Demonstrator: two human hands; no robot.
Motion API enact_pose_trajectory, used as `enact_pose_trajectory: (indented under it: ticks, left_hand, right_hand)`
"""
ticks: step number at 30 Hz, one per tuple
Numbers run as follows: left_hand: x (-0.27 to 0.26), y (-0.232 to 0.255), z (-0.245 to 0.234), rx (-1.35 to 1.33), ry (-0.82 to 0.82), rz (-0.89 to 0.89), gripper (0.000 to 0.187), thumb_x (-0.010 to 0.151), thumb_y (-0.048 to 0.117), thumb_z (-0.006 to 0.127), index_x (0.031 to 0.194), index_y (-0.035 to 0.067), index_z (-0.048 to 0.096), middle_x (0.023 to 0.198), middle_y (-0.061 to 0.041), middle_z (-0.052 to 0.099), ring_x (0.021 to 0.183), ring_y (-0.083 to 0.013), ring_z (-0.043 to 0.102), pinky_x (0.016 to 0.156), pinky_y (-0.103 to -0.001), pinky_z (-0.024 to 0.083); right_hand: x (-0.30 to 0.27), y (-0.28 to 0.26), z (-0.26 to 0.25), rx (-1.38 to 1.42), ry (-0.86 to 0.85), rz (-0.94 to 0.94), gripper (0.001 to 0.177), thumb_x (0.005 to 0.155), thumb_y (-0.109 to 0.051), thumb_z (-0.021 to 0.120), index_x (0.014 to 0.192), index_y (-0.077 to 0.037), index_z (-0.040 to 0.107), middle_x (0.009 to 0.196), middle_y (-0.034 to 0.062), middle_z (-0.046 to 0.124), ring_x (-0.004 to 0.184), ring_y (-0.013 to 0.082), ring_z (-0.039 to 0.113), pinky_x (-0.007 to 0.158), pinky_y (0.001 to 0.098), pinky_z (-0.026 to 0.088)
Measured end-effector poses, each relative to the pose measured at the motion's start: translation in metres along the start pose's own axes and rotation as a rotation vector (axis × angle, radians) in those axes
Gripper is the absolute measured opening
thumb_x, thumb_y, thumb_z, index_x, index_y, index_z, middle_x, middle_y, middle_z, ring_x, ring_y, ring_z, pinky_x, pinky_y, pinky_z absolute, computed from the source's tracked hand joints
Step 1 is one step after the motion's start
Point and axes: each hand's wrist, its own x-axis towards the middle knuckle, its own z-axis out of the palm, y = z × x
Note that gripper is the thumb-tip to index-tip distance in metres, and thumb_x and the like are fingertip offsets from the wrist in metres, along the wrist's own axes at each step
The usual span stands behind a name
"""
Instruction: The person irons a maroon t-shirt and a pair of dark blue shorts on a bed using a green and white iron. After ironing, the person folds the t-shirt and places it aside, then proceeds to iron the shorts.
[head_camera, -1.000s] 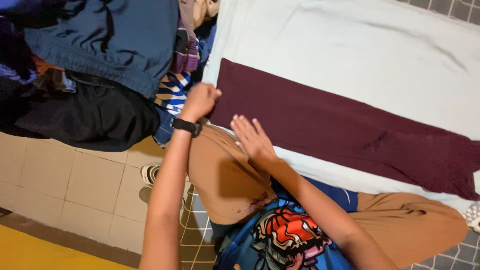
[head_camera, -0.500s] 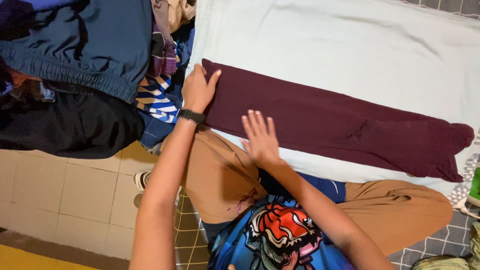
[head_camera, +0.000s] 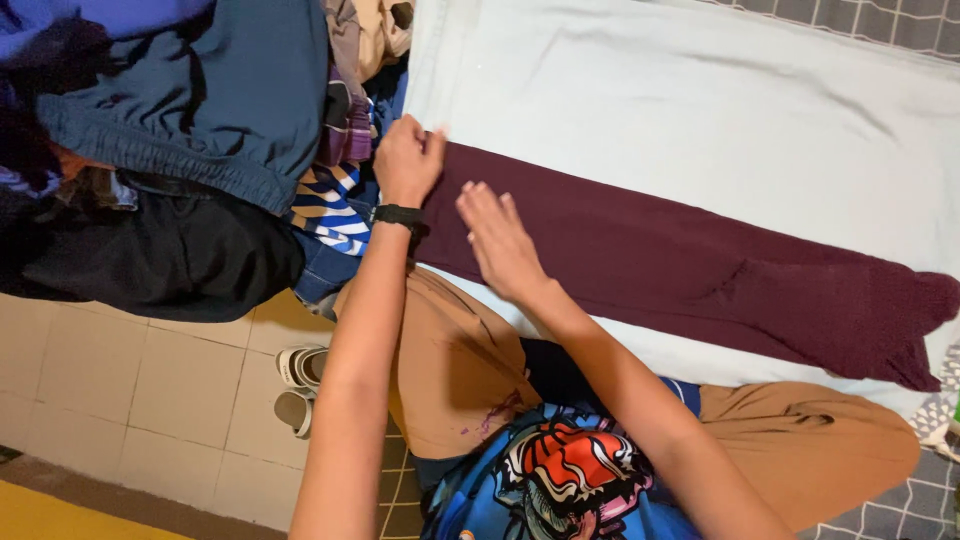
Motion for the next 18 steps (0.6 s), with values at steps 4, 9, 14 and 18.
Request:
enact_pose_trajectory:
  ticks: [4, 9, 14, 18]
  left_hand:
    - [-0.002, -0.003, 0.014, 0.003, 0.037, 0.065, 0.030, 0.088, 0.026, 0.076, 0.085, 0.005, 0.055, 0.082, -0.015, 0.062, 0.074, -0.0400, 0.064, 0.061, -0.050, 0.050]
    - [0.001, -0.016, 0.023, -0.072, 0.106, -0.166, 0.023, 0.102, 0.027, 0.068, 0.100, 0.005, 0.062, 0.100, -0.017, 0.069, 0.095, -0.0407, 0.069, 0.082, -0.050, 0.054]
    - [-0.018, 0.009, -0.053, 0.103, -0.474, -0.524, 0.097, 0.086, 0.062, 0.078, 0.135, -0.016, 0.047, 0.119, -0.034, 0.065, 0.111, -0.0447, 0.065, 0.092, -0.047, 0.052]
    - [-0.042, 0.021, -0.087, 0.234, -0.770, -0.550, 0.101, 0.066, 0.062, 0.087, 0.129, -0.010, 0.054, 0.120, -0.028, 0.067, 0.113, -0.0396, 0.067, 0.092, -0.047, 0.054]
  right_hand:
    - [0.018, 0.001, 0.014, -0.076, 0.036, 0.095, 0.063, 0.107, -0.027, 0.049, 0.160, 0.002, 0.032, 0.168, 0.0206, 0.024, 0.157, 0.0347, 0.020, 0.127, 0.0550, 0.016]
    - [0.026, -0.011, 0.024, -0.281, 0.056, 0.198, 0.072, 0.102, -0.042, 0.052, 0.157, -0.001, 0.033, 0.164, 0.0236, 0.023, 0.151, 0.0449, 0.019, 0.121, 0.0591, 0.016]
    - [0.030, -0.013, 0.027, -0.253, 0.067, 0.254, 0.073, 0.104, -0.042, 0.052, 0.158, 0.003, 0.032, 0.166, 0.0242, 0.022, 0.155, 0.0411, 0.019, 0.124, 0.0577, 0.015]
    - [0.017, 0.004, 0.016, 0.160, 0.099, 0.200, 0.066, 0.108, -0.029, 0.049, 0.162, 0.004, 0.028, 0.172, 0.0203, 0.022, 0.161, 0.0349, 0.020, 0.130, 0.0520, 0.017]
